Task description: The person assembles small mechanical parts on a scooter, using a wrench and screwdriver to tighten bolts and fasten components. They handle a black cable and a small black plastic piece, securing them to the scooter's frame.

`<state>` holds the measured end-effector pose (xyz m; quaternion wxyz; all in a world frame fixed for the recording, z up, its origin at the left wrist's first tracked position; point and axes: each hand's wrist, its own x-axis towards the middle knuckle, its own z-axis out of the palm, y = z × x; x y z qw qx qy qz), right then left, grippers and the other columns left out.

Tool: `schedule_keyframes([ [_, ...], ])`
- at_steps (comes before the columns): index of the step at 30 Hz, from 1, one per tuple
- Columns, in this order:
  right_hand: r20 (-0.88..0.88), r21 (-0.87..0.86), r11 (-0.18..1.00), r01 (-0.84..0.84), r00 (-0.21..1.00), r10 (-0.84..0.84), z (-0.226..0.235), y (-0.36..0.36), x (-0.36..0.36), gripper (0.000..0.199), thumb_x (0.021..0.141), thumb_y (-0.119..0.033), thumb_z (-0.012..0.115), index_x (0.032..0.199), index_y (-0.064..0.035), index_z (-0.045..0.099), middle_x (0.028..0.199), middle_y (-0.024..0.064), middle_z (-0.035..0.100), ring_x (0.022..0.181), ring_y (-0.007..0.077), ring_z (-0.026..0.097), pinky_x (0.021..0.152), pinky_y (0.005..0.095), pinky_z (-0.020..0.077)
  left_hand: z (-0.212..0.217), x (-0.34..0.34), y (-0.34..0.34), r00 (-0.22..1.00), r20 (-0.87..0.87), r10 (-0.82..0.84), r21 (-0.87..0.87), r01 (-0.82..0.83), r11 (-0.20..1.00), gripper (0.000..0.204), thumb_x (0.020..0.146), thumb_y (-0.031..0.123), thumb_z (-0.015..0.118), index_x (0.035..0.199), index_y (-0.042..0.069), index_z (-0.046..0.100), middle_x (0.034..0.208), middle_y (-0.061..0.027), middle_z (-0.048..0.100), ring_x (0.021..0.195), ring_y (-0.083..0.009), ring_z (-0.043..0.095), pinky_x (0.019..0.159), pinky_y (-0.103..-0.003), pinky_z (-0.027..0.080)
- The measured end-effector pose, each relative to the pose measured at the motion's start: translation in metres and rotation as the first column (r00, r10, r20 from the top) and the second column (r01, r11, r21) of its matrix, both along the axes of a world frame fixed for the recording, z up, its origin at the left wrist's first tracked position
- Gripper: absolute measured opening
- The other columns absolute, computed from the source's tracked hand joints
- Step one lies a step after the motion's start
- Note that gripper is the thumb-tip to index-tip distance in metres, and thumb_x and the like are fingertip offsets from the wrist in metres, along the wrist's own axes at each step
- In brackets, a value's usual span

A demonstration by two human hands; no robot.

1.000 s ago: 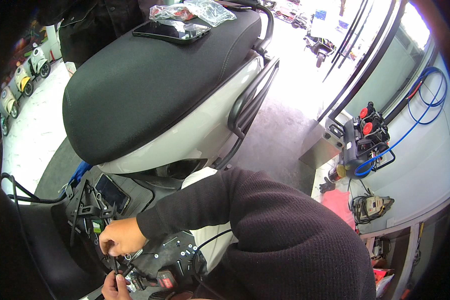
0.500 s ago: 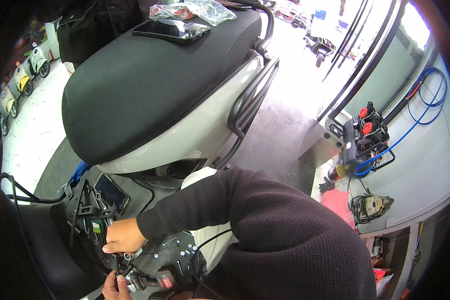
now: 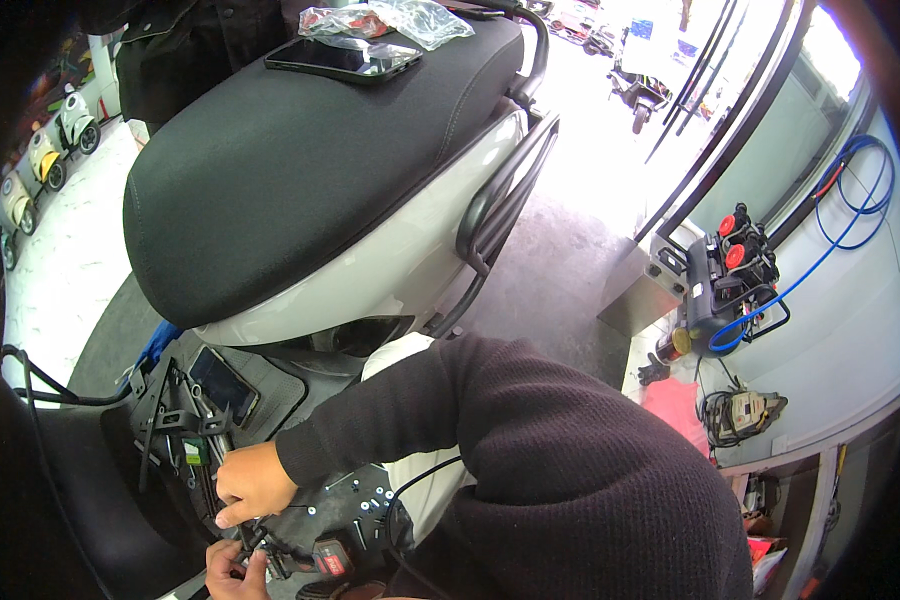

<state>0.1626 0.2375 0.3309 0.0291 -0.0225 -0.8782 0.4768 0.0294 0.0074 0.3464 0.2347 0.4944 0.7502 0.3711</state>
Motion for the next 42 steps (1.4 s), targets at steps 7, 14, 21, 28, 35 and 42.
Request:
schedule_keyframes([
  [7,-0.212,-0.237,0.971,-0.029,0.977,-0.022,0.0,-0.002,0.001,0.043,0.105,-0.036,0.063,0.095,0.0047,0.073,0.065,0.012,0.072,0.064,0.0271,0.074,0.064,0.0418,0.0576,0.0,0.006,-0.001,0.922,0.332,0.199,-0.101,-0.175,0.979,0.028,0.096,0.011,0.082,0.119,-0.004,0.074,0.089,-0.0042,0.071,0.075,-0.0089,0.059,0.067,-0.027,0.05],
  [14,-0.042,-0.265,0.964,-0.003,0.999,-0.009,0.007,0.001,0.007,0.038,0.102,-0.028,0.068,0.111,0.0089,0.065,0.075,0.016,0.074,0.066,0.0206,0.075,0.063,0.0383,0.0587,0.002,0.005,0.001,0.963,0.24,0.127,-0.137,-0.096,0.986,0.032,0.101,0.009,0.076,0.127,-0.008,0.071,0.091,-0.0052,0.073,0.076,-0.0098,0.061,0.069,-0.026,0.051],
  [21,0.094,-0.277,0.96,-0.042,0.993,0.07,0.012,0.003,0.006,0.038,0.099,-0.024,0.073,0.116,0.009,0.065,0.088,0.0174,0.076,0.072,0.0272,0.076,0.067,0.0398,0.0601,0.004,0.008,0.002,0.917,0.361,0.173,-0.115,-0.141,0.983,0.031,0.102,0.007,0.075,0.128,-0.009,0.07,0.097,-0.0062,0.074,0.081,-0.0106,0.064,0.072,-0.026,0.053],
  [28,-0.251,-0.231,0.971,-0.059,0.968,0.0,-0.002,0.001,0.001,0.037,0.097,-0.022,0.074,0.121,0.0051,0.066,0.088,0.014,0.078,0.089,0.0315,0.077,0.081,0.0429,0.0601,0.007,0.008,0.003,0.896,0.395,0.2,-0.133,-0.16,0.978,0.032,0.102,0.007,0.075,0.129,-0.008,0.07,0.097,-0.0059,0.074,0.081,-0.01,0.064,0.071,-0.025,0.052],
  [35,0.125,-0.415,0.91,0.016,0.991,0.04,0.002,-0.001,0.004,0.037,0.099,-0.019,0.069,0.126,0.0048,0.064,0.079,0.0148,0.076,0.071,0.0239,0.077,0.066,0.0374,0.0594,0.009,0.008,0.003,0.927,0.346,0.145,-0.137,-0.103,0.985,0.032,0.102,0.007,0.075,0.13,-0.008,0.07,0.094,-0.0046,0.073,0.079,-0.0094,0.062,0.07,-0.025,0.051],
  [42,-0.057,-0.187,0.976,-0.109,0.993,0.1,-0.006,0.001,0.001,0.036,0.104,-0.025,0.064,0.123,0.0053,0.064,0.071,0.0129,0.074,0.065,0.0234,0.075,0.062,0.0385,0.058,0.007,0.007,0.002,0.889,0.419,0.184,-0.117,-0.148,0.982,0.032,0.102,0.008,0.074,0.13,-0.008,0.07,0.095,-0.0041,0.073,0.079,-0.0089,0.061,0.07,-0.025,0.051],
])
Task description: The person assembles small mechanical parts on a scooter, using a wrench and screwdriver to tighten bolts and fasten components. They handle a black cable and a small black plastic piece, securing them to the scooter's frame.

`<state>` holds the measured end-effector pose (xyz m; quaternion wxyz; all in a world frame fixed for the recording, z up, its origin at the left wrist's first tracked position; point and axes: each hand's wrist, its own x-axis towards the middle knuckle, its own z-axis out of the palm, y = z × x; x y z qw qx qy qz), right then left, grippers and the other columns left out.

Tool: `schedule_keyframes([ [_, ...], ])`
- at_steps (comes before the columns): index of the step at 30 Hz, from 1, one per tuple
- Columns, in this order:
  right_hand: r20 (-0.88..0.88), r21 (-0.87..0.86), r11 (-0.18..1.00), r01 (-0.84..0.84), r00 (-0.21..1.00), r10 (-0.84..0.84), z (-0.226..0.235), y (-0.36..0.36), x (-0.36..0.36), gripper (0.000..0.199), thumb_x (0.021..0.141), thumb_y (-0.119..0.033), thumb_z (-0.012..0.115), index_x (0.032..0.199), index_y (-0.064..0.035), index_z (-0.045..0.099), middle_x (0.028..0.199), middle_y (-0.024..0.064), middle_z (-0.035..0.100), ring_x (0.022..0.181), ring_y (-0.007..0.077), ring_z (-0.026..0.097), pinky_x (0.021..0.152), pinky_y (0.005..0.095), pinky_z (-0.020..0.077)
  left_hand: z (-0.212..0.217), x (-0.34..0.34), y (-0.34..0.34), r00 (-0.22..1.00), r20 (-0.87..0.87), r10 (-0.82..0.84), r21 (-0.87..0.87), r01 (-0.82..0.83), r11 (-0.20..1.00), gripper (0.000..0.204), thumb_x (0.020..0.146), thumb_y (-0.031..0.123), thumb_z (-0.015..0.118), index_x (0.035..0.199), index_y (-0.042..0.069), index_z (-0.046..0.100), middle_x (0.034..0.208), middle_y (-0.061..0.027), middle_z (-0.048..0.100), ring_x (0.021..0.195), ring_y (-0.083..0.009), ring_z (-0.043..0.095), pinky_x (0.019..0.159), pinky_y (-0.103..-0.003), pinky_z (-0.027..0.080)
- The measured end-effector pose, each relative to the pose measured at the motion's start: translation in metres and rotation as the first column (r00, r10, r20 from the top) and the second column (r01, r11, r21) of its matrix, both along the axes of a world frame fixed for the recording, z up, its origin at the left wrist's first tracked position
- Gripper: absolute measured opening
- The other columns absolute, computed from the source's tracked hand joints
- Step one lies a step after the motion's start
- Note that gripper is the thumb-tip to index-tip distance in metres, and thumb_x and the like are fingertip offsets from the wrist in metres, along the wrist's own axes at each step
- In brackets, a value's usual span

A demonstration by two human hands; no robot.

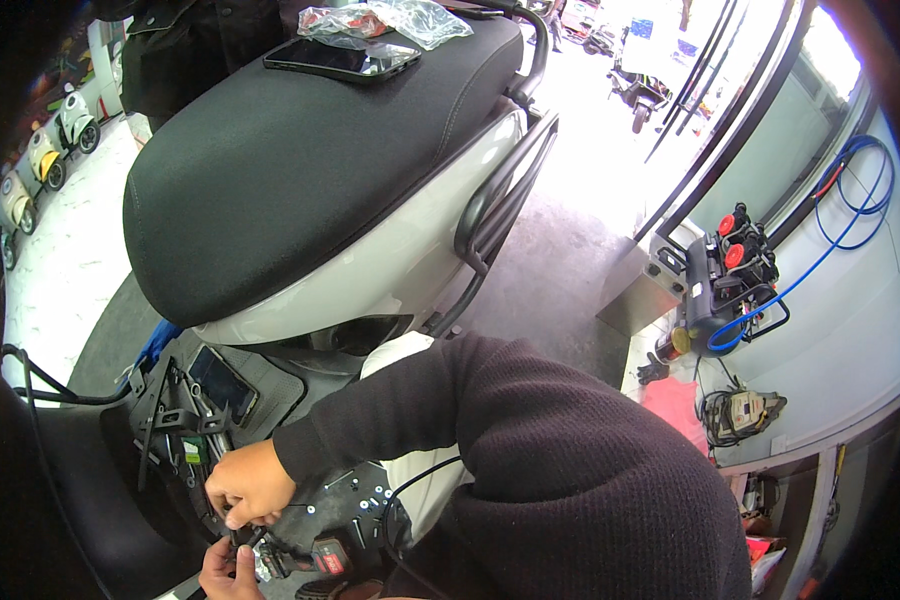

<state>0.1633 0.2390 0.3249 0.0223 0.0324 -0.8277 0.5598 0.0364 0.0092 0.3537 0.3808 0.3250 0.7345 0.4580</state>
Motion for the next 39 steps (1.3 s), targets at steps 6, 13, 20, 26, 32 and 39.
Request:
schedule_keyframes([
  [6,0.001,0.035,0.996,0.08,0.997,-0.08,-0.002,-0.004,0.0,0.043,0.104,-0.037,0.062,0.093,0.0038,0.072,0.068,0.0111,0.073,0.066,0.0258,0.073,0.066,0.0419,0.0578,-0.001,-0.001,0.0,0.998,-0.044,-0.038,0.002,0.039,0.999,0.03,0.103,0.009,0.074,0.129,-0.007,0.071,0.096,-0.0038,0.074,0.08,-0.0089,0.062,0.071,-0.026,0.051],
  [13,0.093,0.099,0.994,0.05,0.994,-0.06,0.005,0.001,0.001,0.037,0.105,-0.03,0.064,0.102,0.0058,0.066,0.07,0.0094,0.074,0.064,0.0221,0.073,0.062,0.0373,0.0564,-0.001,-0.002,-0.001,0.992,-0.093,-0.081,0.012,0.083,0.997,0.027,0.104,0.008,0.072,0.127,-0.006,0.072,0.094,-0.0028,0.073,0.078,-0.0083,0.06,0.069,-0.025,0.05],
  [20,0.127,-0.253,0.967,0.017,0.992,0.016,0.014,0.003,0.003,0.037,0.107,-0.03,0.062,0.101,0.0067,0.066,0.075,0.0111,0.075,0.067,0.0196,0.075,0.058,0.0347,0.0575,-0.001,-0.001,-0.002,0.999,-0.036,-0.027,0.018,0.027,0.999,0.027,0.103,0.009,0.073,0.126,-0.006,0.073,0.093,-0.0028,0.073,0.078,-0.0078,0.06,0.069,-0.025,0.05],
  [26,0.126,-0.234,0.97,0.062,0.991,-0.033,0.015,0.002,0.006,0.041,0.11,-0.032,0.056,0.101,0.0066,0.069,0.072,0.0105,0.075,0.065,0.019,0.075,0.059,0.0348,0.0584,-0.001,-0.001,-0.001,0.997,-0.054,-0.056,0.027,0.057,0.998,0.026,0.103,0.009,0.073,0.124,-0.006,0.073,0.093,-0.0034,0.073,0.078,-0.0087,0.061,0.07,-0.026,0.051],
  [32,0.198,0.131,0.99,0.048,0.977,-0.073,0.002,0.0,-0.004,0.039,0.109,-0.032,0.058,0.104,0.0048,0.07,0.074,0.0107,0.077,0.063,0.018,0.073,0.059,0.035,0.0562,-0.002,-0.001,-0.001,0.997,-0.054,-0.052,0.044,0.055,0.998,0.024,0.103,0.009,0.073,0.122,-0.007,0.073,0.093,-0.0039,0.073,0.078,-0.0087,0.061,0.07,-0.026,0.051],
  [39,0.03,-0.192,0.974,0.12,0.993,-0.116,-0.006,-0.007,-0.001,0.059,0.112,-0.042,0.046,0.081,0.0003,0.073,0.059,0.0065,0.07,0.061,0.0212,0.071,0.065,0.0392,0.0578,-0.003,-0.002,-0.001,0.997,-0.052,-0.048,0.047,0.051,0.998,0.024,0.104,0.009,0.071,0.122,-0.007,0.072,0.095,-0.0047,0.074,0.079,-0.0095,0.062,0.071,-0.026,0.051],
])
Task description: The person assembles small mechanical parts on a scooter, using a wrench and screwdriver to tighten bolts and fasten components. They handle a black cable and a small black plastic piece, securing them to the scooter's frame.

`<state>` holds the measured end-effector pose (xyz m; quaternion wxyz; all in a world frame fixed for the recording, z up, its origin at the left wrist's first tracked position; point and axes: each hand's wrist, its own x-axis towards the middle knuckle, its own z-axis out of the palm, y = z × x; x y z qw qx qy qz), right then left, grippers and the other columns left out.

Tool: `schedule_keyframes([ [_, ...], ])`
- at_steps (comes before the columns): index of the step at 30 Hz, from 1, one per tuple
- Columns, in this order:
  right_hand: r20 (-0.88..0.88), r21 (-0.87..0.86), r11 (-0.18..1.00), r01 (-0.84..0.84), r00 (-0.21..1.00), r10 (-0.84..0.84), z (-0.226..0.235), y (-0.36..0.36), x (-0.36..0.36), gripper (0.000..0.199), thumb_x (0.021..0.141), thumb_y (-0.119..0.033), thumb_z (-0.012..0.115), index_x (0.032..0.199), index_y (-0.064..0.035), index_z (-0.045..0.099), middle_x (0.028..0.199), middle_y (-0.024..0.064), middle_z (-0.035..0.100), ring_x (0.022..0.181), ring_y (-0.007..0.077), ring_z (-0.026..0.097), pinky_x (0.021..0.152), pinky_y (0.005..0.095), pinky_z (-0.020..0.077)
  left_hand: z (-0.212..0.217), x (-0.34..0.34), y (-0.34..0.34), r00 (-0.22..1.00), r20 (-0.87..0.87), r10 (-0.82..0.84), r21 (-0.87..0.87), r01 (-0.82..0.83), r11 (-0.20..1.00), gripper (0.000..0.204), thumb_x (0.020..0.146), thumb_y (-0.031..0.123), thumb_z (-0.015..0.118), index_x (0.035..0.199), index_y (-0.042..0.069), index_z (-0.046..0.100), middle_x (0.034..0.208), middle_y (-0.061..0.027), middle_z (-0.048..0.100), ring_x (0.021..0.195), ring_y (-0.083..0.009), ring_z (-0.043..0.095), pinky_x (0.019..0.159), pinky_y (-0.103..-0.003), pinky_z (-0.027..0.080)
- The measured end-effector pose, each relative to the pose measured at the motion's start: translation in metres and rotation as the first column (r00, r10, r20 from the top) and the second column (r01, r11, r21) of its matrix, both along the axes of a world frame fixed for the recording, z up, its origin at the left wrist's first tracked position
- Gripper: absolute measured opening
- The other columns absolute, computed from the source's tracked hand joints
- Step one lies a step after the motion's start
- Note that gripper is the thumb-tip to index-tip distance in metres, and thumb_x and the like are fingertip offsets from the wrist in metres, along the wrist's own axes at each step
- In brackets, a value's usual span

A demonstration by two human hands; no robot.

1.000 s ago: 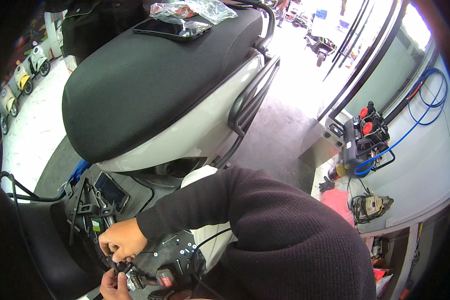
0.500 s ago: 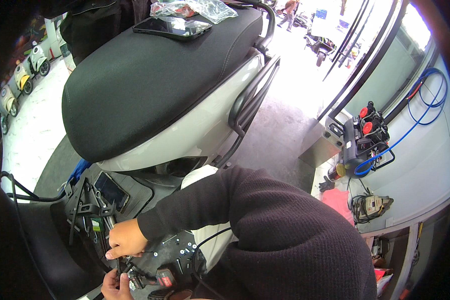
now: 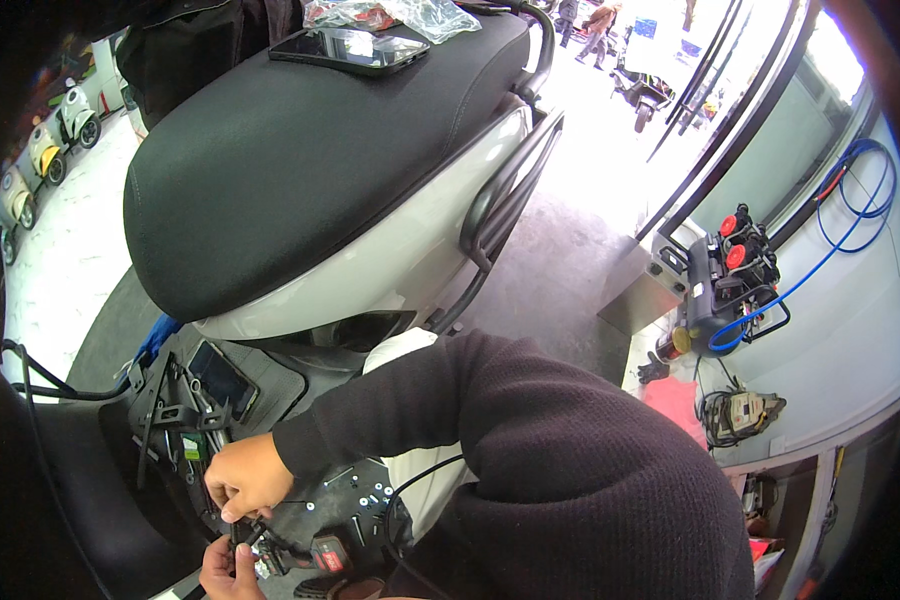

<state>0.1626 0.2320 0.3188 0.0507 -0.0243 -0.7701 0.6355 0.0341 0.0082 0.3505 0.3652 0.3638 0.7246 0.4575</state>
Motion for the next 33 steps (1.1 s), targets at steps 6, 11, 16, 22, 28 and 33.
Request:
schedule_keyframes([
  [6,-0.007,0.149,0.987,-0.054,0.998,0.056,-0.007,0.007,-0.007,0.027,0.103,-0.016,0.063,0.112,0.0086,0.069,0.091,0.0139,0.078,0.07,0.022,0.075,0.067,0.0369,0.0597,0.001,0.001,0.001,1.0,-0.01,0.014,-0.003,-0.014,1.0,0.023,0.105,0.01,0.07,0.121,-0.007,0.071,0.096,-0.0056,0.073,0.082,-0.0103,0.062,0.073,-0.027,0.052],
  [11,-0.173,0.008,0.999,-0.034,0.984,0.035,-0.003,0.005,-0.005,0.029,0.103,-0.015,0.064,0.119,0.0088,0.068,0.097,0.0158,0.077,0.076,0.0224,0.078,0.069,0.0362,0.0614,0.003,0.0,0.0,0.999,-0.035,0.039,-0.064,-0.042,0.997,0.023,0.105,0.011,0.071,0.119,-0.007,0.071,0.094,-0.0057,0.073,0.082,-0.0103,0.063,0.073,-0.026,0.052],
  [16,0.094,-0.123,0.992,-0.021,0.995,0.033,0.011,0.004,0.0,0.027,0.103,-0.011,0.063,0.121,0.0085,0.066,0.092,0.0162,0.075,0.074,0.0213,0.078,0.065,0.0348,0.0624,0.001,0.001,0.001,0.999,0.011,0.045,-0.015,-0.045,0.999,0.025,0.105,0.012,0.071,0.121,-0.007,0.071,0.095,-0.0059,0.073,0.082,-0.0103,0.063,0.073,-0.026,0.052],
  [22,-0.045,-0.118,0.989,-0.086,0.996,0.081,0.016,0.004,0.001,0.034,0.11,-0.02,0.054,0.114,0.0116,0.065,0.082,0.0133,0.074,0.065,0.0206,0.076,0.061,0.0344,0.0615,0.004,0.001,0.001,0.997,-0.014,0.069,-0.021,-0.07,0.997,0.026,0.106,0.011,0.07,0.124,-0.008,0.07,0.1,-0.0075,0.075,0.086,-0.0121,0.065,0.077,-0.027,0.054],
  [28,0.288,-0.025,0.984,-0.175,0.941,0.175,0.015,0.005,0.001,0.03,0.108,-0.018,0.058,0.106,0.0113,0.067,0.083,0.0137,0.076,0.07,0.0201,0.077,0.063,0.0342,0.0596,0.004,0.001,0.0,0.998,0.014,0.059,-0.031,-0.059,0.998,0.027,0.106,0.012,0.07,0.125,-0.008,0.069,0.102,-0.0087,0.075,0.089,-0.0135,0.067,0.079,-0.028,0.054],
  [33,-0.086,-0.169,0.984,0.054,0.994,-0.069,0.012,-0.006,0.001,0.052,0.113,-0.034,0.049,0.088,0.006,0.072,0.068,0.0098,0.075,0.061,0.0189,0.074,0.06,0.0329,0.0581,0.005,0.0,0.001,0.998,-0.016,0.056,-0.037,-0.057,0.998,0.028,0.106,0.013,0.069,0.126,-0.008,0.069,0.102,-0.0091,0.075,0.089,-0.0141,0.067,0.08,-0.029,0.055],
])
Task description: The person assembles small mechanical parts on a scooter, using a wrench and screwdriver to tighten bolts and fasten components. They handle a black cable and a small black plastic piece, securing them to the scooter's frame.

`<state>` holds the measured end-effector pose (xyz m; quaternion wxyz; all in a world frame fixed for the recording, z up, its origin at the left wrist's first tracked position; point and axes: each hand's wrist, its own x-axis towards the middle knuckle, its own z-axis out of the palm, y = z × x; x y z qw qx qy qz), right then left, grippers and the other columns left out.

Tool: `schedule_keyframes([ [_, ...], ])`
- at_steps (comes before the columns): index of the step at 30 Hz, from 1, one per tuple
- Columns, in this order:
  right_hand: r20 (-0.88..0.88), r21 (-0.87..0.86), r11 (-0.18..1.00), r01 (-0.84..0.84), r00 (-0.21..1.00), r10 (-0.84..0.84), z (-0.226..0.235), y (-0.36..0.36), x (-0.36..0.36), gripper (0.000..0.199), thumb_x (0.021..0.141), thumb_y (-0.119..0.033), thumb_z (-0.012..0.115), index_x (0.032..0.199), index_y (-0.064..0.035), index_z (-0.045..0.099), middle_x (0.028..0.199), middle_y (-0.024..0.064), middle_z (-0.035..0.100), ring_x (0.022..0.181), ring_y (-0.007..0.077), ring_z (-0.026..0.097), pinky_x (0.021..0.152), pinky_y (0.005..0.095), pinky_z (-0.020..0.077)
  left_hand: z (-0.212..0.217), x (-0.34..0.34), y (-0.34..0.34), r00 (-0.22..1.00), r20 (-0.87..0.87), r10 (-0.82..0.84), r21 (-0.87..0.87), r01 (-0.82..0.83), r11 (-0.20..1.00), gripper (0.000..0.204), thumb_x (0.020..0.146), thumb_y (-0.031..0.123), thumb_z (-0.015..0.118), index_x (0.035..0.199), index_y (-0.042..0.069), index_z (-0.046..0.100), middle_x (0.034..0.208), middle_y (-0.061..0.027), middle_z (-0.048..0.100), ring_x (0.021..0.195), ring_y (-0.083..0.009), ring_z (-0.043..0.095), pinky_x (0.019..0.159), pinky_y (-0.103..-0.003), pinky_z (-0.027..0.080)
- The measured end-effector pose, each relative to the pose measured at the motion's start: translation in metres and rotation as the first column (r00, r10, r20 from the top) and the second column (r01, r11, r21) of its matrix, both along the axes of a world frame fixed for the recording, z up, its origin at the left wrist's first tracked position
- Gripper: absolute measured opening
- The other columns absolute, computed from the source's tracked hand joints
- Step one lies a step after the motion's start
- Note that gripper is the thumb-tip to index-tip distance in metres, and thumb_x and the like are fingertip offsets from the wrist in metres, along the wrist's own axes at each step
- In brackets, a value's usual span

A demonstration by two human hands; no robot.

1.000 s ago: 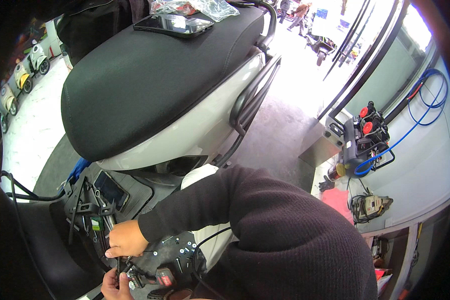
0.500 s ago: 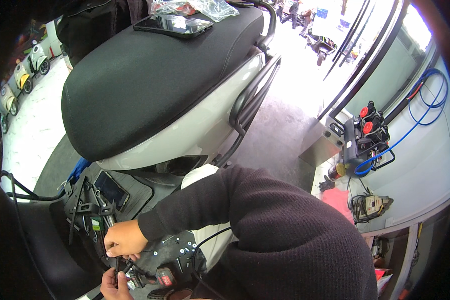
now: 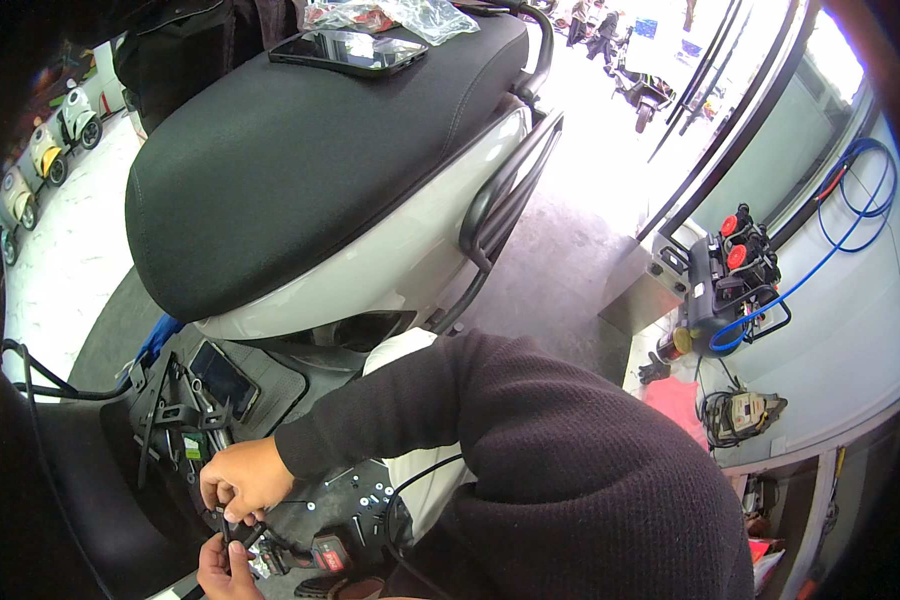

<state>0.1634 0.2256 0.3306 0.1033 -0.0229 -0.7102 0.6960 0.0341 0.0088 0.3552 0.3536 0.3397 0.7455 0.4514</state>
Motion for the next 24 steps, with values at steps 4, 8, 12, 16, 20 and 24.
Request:
schedule_keyframes([
  [4,0.314,0.26,0.947,-0.189,0.944,0.102,-0.002,0.007,-0.002,0.042,0.111,-0.028,0.054,0.104,0.0102,0.068,0.082,0.0138,0.076,0.066,0.0207,0.076,0.06,0.034,0.059,0.001,0.001,0.001,1.0,-0.014,-0.003,-0.002,0.003,1.0,0.028,0.107,0.014,0.069,0.125,-0.008,0.069,0.102,-0.0091,0.075,0.088,-0.0143,0.067,0.079,-0.029,0.054],
  [8,0.143,0.101,0.994,-0.036,0.989,0.021,-0.001,0.001,0.0,0.05,0.112,-0.033,0.051,0.08,0.0004,0.07,0.064,0.0075,0.073,0.061,0.0171,0.073,0.061,0.0336,0.0588,0.003,0.001,0.001,0.999,-0.031,0.008,-0.02,-0.008,1.0,0.029,0.107,0.015,0.069,0.125,-0.007,0.07,0.101,-0.0093,0.076,0.088,-0.0142,0.067,0.08,-0.03,0.055],
  [12,0.053,0.081,0.997,-0.007,0.999,0.003,0.0,-0.001,-0.001,0.045,0.11,-0.032,0.054,0.088,0.0031,0.069,0.07,0.0085,0.075,0.061,0.0178,0.073,0.061,0.0338,0.059,0.005,-0.001,0.001,0.999,-0.048,-0.017,-0.031,0.015,0.999,0.03,0.106,0.015,0.069,0.126,-0.007,0.07,0.102,-0.0095,0.076,0.09,-0.0143,0.067,0.081,-0.03,0.055],
  [16,0.301,0.198,0.956,-0.216,0.942,0.15,0.0,0.009,-0.002,0.035,0.108,-0.026,0.06,0.104,0.0082,0.067,0.081,0.0118,0.077,0.065,0.0194,0.074,0.062,0.0339,0.0596,0.006,0.002,0.001,1.0,-0.008,-0.021,-0.015,0.02,1.0,0.03,0.107,0.014,0.069,0.127,-0.008,0.07,0.105,-0.0096,0.076,0.092,-0.0146,0.067,0.083,-0.03,0.055],
  [20,0.084,0.044,0.998,-0.041,0.996,0.037,0.001,0.002,0.001,0.044,0.111,-0.031,0.054,0.086,0.0036,0.067,0.069,0.0092,0.074,0.062,0.019,0.074,0.061,0.0346,0.0594,0.005,0.003,0.002,1.0,-0.009,-0.016,-0.018,0.015,1.0,0.029,0.107,0.013,0.069,0.127,-0.008,0.069,0.109,-0.01,0.076,0.094,-0.0148,0.067,0.084,-0.03,0.055],
  [24,0.181,0.108,0.986,-0.129,0.977,0.108,0.005,0.003,0.002,0.042,0.111,-0.03,0.056,0.089,0.0049,0.066,0.072,0.0105,0.074,0.063,0.0197,0.075,0.061,0.0346,0.0601,0.004,0.003,0.001,1.0,0.016,-0.026,-0.004,0.026,1.0,0.03,0.107,0.013,0.069,0.128,-0.008,0.069,0.111,-0.0104,0.076,0.095,-0.0149,0.067,0.085,-0.03,0.055],
])
